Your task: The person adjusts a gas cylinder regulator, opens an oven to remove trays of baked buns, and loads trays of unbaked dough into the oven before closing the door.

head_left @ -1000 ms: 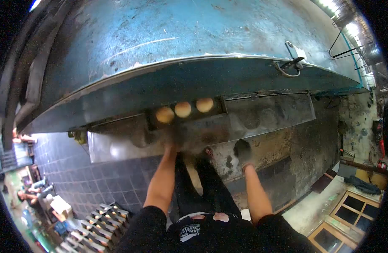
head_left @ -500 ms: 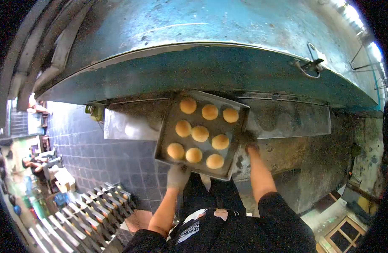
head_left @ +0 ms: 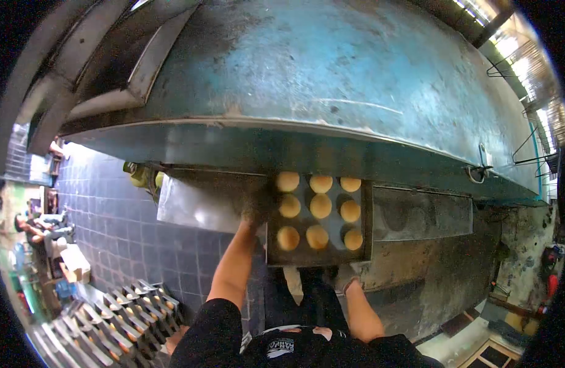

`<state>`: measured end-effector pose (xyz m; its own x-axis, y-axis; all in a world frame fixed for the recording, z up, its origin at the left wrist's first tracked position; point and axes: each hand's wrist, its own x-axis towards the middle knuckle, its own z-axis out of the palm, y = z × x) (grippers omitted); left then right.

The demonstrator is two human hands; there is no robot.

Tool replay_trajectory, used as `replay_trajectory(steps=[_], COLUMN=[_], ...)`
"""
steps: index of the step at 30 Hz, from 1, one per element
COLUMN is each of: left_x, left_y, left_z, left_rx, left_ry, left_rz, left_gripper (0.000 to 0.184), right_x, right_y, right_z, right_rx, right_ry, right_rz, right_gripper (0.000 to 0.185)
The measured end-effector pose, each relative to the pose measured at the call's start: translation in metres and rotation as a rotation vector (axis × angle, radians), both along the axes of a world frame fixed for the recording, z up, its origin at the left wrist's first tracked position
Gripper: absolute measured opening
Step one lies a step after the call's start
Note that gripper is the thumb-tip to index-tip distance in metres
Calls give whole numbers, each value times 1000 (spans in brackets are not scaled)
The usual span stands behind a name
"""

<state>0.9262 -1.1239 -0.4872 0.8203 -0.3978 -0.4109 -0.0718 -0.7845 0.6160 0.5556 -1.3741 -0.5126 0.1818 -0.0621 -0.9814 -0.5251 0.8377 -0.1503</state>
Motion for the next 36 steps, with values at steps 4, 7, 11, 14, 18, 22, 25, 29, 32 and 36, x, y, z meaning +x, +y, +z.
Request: replay_trajectory(steps=[4,7,11,14,18,22,25,29,32,36], left_x=[46,100,168,200,219,210,162,38,-80,-222], left_y=[30,62,76,70,72,86,117,189,216,211], left_z=[-25,-45,-55,-60,-72,-85,-112,-190,-159,-53], left_rx=[-44,-49,-49,-68,-125,-268,-499,-1096,-944,-754], left_ry=[-49,-77,-28,18,100,229,419,886,911,734], left_rz=[83,173,246,276,335,445,604,802,1080,1460], left_gripper=[52,49,46,43,40,38,36,34,19,7], right_x=[80,150,244,294,297,243,168,97,39,-22], right_y=[-11,-34,-81,-113,-125,-122,-113,-47,-17,19], right_z=[-20,-52,-95,-121,-155,-205,-219,-68,-19,16], right_rx=[-90,-234,-399,-484,-533,-721,-1055,-1088,-1026,-943], right_ry=[-111,-218,-329,-355,-388,-569,-739,-319,-202,-120], right_rz=[4,10,-11,-30,5,339,793,1388,1679,1921], right_gripper=[59,59,58,58,58,54,46,50,56,67])
